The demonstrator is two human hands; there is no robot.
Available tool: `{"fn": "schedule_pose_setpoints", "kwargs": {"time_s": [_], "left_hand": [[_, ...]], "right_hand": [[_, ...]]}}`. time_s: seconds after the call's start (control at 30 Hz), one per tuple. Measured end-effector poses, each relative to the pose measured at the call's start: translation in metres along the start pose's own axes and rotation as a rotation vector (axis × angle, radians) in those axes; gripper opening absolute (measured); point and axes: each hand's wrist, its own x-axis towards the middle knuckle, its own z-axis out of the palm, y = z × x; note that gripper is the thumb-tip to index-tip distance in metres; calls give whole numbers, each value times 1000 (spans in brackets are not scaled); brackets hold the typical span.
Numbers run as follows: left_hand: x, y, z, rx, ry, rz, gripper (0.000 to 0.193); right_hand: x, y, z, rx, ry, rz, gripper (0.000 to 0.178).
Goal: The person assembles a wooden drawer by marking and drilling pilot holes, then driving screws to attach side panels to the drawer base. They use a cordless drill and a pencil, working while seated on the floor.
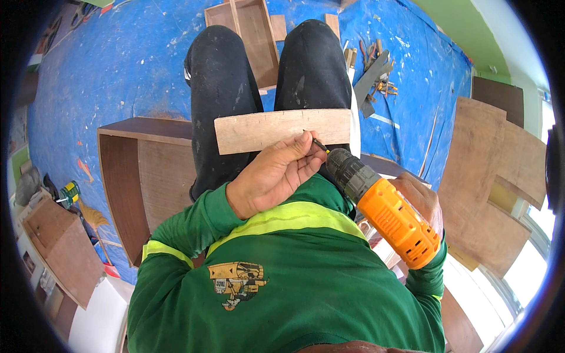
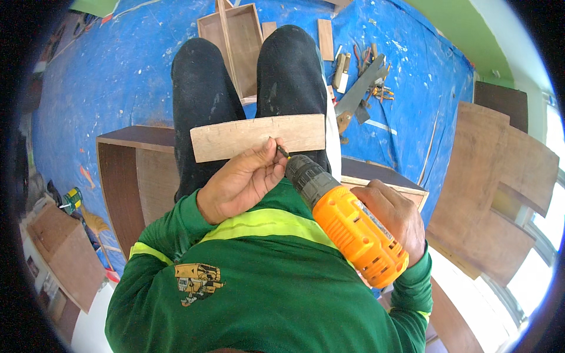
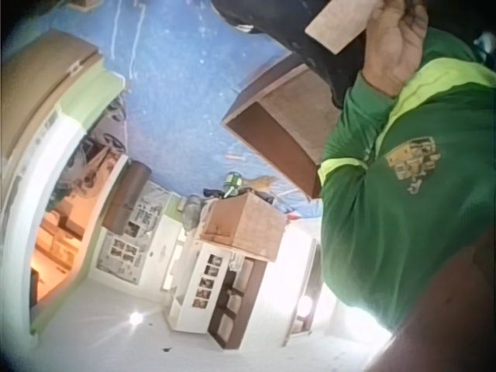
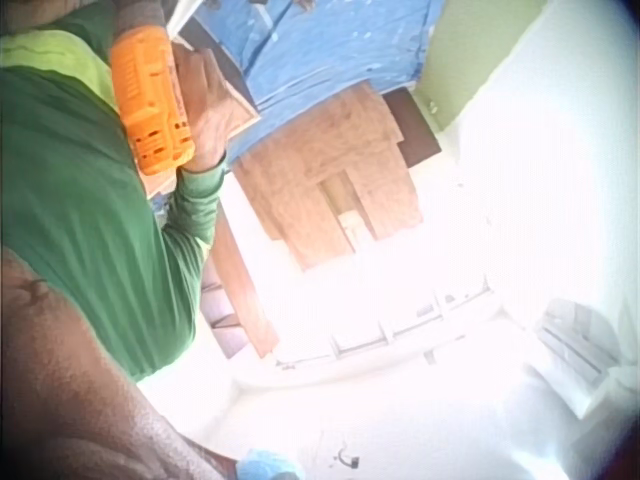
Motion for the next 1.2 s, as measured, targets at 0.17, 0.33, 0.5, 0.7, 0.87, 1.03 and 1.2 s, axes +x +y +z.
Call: {"fn": "schedule_pose_setpoints", "kwargs": {"time_s": [0.17, 0.33, 0.5, 0.7, 0.87, 1.03, 1.2], "left_hand": [[-1, -5, 1, -24, -34, -29, 29], [1, -7, 2, -39, -99, -60, 38], [-3, -4, 1, -60, -151, -60, 48], [2, -1, 1, -17, -114, -23, 51], [8, 0, -3, -30, -145, 1, 51], [10, 1, -4, -29, -122, -3, 51], [9, 4, 0, -47, -128, -4, 50]], "right_hand": [[2, -12, -8, -64, -25, 17, 36], [3, -10, -11, -91, -39, -2, 37], [15, -11, -22, -51, -93, 31, 35], [34, -12, -30, 68, -138, 21, 40], [44, -18, -38, 71, -205, 62, 54], [47, -19, -40, 58, -221, 97, 47], [53, -21, -42, 50, -219, 62, 45]]}}
